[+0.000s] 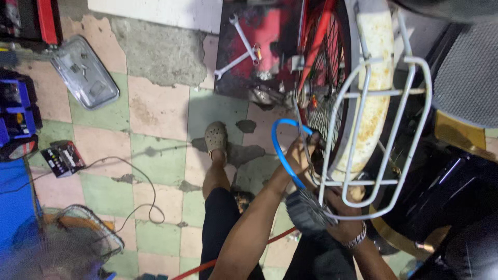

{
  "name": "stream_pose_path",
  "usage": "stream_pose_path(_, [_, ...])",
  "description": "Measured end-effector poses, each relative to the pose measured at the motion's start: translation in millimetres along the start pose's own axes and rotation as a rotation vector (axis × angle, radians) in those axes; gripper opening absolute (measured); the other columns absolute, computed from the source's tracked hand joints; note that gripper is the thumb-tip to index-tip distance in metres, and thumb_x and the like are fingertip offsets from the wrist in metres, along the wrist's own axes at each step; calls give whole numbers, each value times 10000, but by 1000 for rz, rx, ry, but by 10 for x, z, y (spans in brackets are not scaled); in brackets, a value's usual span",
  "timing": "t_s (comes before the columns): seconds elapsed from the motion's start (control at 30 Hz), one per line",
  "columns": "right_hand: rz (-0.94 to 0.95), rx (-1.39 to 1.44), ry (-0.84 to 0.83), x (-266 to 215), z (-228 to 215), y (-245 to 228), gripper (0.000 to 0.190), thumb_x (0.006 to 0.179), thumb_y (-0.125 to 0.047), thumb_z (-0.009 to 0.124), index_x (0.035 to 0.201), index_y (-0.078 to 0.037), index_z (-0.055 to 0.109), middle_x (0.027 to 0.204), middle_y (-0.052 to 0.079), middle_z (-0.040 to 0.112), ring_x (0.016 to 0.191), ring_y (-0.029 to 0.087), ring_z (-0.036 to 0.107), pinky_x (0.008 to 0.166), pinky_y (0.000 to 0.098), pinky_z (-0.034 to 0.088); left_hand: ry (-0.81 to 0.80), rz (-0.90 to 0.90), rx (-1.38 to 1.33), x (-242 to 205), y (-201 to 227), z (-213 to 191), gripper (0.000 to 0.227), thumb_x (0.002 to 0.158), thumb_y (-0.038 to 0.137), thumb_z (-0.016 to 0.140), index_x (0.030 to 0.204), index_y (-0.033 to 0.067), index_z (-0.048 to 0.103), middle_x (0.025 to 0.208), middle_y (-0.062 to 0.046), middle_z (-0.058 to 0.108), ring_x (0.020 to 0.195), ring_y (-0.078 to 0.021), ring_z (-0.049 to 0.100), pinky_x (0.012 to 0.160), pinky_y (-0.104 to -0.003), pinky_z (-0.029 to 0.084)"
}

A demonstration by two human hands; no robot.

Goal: The person works on a red bicycle, adjusting the seat, handling electrical wires near the frame, using a wrench on the wheel assembly, and inflating the tire with a pump.

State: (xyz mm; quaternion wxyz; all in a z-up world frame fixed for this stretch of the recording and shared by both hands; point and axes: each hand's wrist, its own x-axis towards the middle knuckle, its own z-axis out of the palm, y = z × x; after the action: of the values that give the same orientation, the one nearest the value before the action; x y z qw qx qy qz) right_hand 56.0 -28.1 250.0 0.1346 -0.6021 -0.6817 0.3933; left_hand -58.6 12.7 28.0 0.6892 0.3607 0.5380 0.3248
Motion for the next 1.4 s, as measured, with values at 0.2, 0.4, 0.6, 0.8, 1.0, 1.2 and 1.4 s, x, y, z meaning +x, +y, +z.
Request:
stream_pose_path(0.2, [39, -17, -46, 177, 98, -329, 493, 668, -62, 740, 1158, -58, 684, 1163, 182, 675, 1069, 384, 662, 909, 463, 525, -36, -429, -1535, 81, -371, -120, 207, 975, 196, 554, 1098, 46, 627, 995, -66, 678, 881, -161, 666, 798, -272, 545])
stream_pose_path(0.4, [140, -47, -109, 246, 24, -561, 482, 687, -73, 782, 1161, -35, 706, 1169, 168, 702, 1078, 367, 679, 890, 445, 538, 48, 22, -583, -59, -299, -261, 126, 1034, 46, 697, 1130, 18, 620, 955, -36, 645, 841, -81, 585, 749, -260, 479])
stream_pose_path(0.6, [50, -18, -41, 276, 90, -495, 480, 662, -145, 812, 1113, -23, 704, 1078, 153, 718, 991, 313, 708, 891, 407, 537, 18, -63, -481, -28, 213, -280, 220, 960, 51, 683, 1140, 90, 563, 912, 18, 638, 794, -101, 600, 681, -280, 481])
stream_pose_path(0.8, [112, -47, -33, 194, 145, -457, 437, 740, -113, 803, 1154, -7, 711, 1098, 172, 727, 1000, 297, 722, 885, 389, 559, 130, 85, -399, -27, 249, -68, 84, 1007, 14, 728, 1010, -9, 646, 851, -16, 639, 823, -88, 594, 762, -280, 513])
stream_pose_path(1.0, [89, 8, -17, 201, 179, -442, 477, 741, -121, 801, 1184, 7, 677, 1107, 171, 726, 999, 279, 726, 891, 383, 559, 156, 53, -516, -144, 458, -86, 210, 948, -40, 649, 1157, -22, 666, 976, 14, 665, 911, -68, 594, 808, -246, 503])
stream_pose_path(1.2, [141, -10, -48, 151, 171, -381, 495, 740, -130, 804, 1207, -14, 686, 1109, 157, 732, 999, 265, 726, 891, 374, 558, 95, 32, -620, -129, 634, -157, 305, 951, -12, 700, 1254, -18, 661, 1044, 6, 685, 988, -76, 614, 889, -258, 518])
stream_pose_path(1.4, [215, -74, -79, 54, 175, -285, 570, 672, -158, 839, 1215, -52, 700, 1060, 147, 718, 976, 273, 707, 861, 374, 543, 92, -156, -536, -235, 471, -156, 278, 977, 60, 708, 1241, 9, 639, 1019, -11, 696, 944, -95, 635, 810, -267, 528])
